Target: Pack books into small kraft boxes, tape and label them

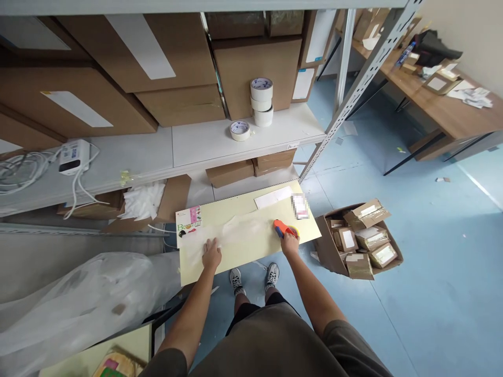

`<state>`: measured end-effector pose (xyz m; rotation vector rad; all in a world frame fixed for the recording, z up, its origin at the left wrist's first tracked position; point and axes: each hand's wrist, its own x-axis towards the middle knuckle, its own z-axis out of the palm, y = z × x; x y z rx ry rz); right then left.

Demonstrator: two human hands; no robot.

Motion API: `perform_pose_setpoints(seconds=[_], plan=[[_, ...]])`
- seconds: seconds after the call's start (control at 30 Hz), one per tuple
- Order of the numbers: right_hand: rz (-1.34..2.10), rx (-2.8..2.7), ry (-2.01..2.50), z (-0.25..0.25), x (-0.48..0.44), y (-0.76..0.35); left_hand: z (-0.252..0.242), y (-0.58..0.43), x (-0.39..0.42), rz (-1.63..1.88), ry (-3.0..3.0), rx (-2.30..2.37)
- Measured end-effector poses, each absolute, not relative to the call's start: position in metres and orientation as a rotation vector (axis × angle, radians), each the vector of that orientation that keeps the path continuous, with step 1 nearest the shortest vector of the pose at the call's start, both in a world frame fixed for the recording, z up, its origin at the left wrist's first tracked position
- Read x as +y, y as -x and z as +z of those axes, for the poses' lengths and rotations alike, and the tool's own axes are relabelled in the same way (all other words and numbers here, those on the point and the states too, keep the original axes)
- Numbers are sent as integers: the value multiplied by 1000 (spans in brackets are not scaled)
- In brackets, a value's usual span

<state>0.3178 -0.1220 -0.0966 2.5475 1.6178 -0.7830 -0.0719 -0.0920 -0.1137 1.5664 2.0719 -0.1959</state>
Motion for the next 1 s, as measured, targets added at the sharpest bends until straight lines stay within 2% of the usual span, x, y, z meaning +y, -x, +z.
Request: perform_pose_setpoints(seconds=[0.2,0.43,0.53,0.6,0.7,0.8,0.9,1.0], plan=[[-832,1481,-2822,-106,-122,-320,-117,64,-124,-129,-1474,2135],[-790,1289,-2754,-97,-98,-316,-114,52,-142,-257,-1520,2171],[-638,1395,-2878,-91,-111,-312,-109,41,-141,-259,-1627,2069],[-535,1673,-2910,-87,-126,-303,-107,35,-140,-257,-1659,2023],[-723,2175,-2648,-82,-148,-275,-105,35,-141,-212,-1691,1990],[-1034,2403,-2297,-85,-154,-237,-106,49,-144,-84,-1763,1997],[-1209,2459,-1960,-93,-142,-201,-110,74,-145,32,-1799,2025],[-1193,2304,-1837,-102,-122,-174,-114,101,-138,17,-1806,1986]])
